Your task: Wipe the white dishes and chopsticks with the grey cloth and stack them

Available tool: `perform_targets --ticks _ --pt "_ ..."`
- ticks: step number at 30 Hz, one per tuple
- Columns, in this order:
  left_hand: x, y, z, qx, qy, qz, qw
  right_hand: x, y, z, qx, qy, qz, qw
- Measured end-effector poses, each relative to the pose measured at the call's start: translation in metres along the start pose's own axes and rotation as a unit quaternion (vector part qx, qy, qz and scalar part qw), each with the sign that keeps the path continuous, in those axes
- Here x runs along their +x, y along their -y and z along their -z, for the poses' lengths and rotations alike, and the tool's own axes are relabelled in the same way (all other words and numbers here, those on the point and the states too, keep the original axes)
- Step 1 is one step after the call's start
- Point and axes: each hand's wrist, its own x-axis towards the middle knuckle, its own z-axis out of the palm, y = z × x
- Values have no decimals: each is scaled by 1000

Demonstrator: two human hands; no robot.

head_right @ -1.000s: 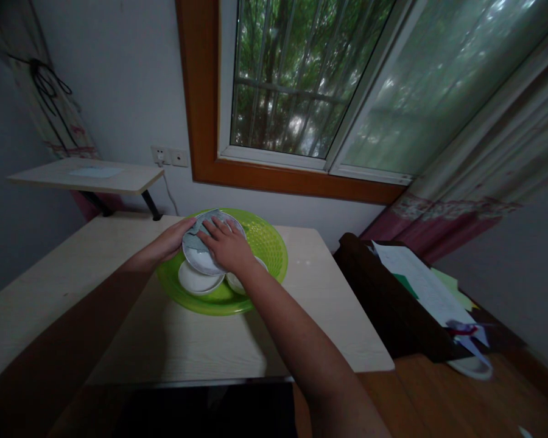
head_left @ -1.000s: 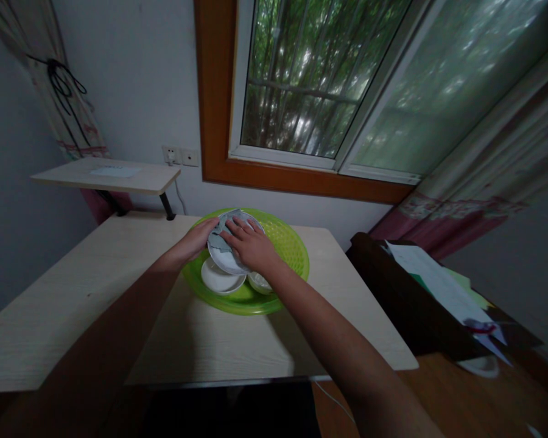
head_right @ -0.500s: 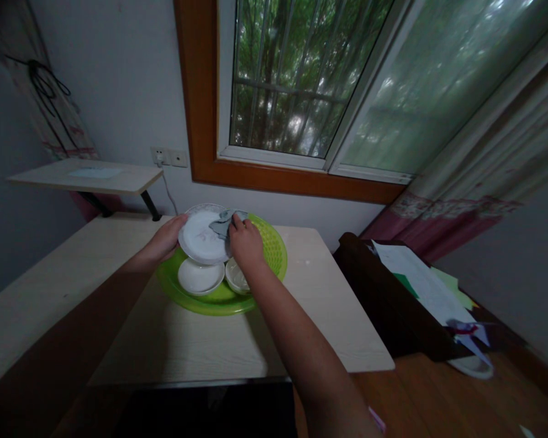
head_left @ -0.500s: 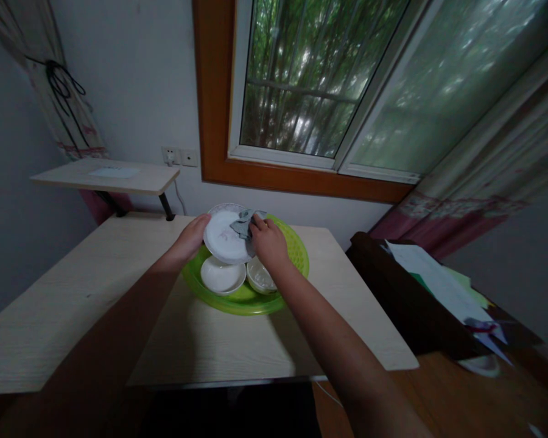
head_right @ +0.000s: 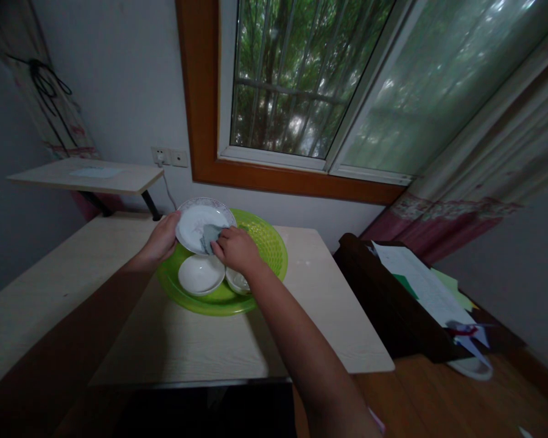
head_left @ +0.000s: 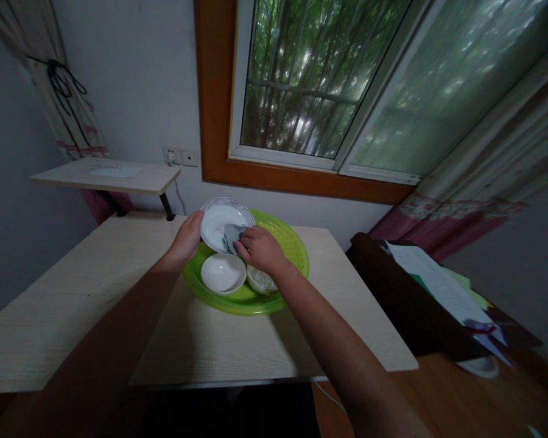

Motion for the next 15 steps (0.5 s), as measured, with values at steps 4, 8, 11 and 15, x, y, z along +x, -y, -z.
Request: perform_targets --ticks 4,8,11,15 --pt "2 4 1 0 4 12 1000 -1 2 -1 96 10 80 992" --pt "4 6 2 12 2 26 1000 -1 7 -4 197 3 128 972" --pt "2 4 2 12 18 36 999 0 12 -6 234 0 151 961" --pt "-1 0 -2 23 44 34 998 2 17 -8 230 8 162 960"
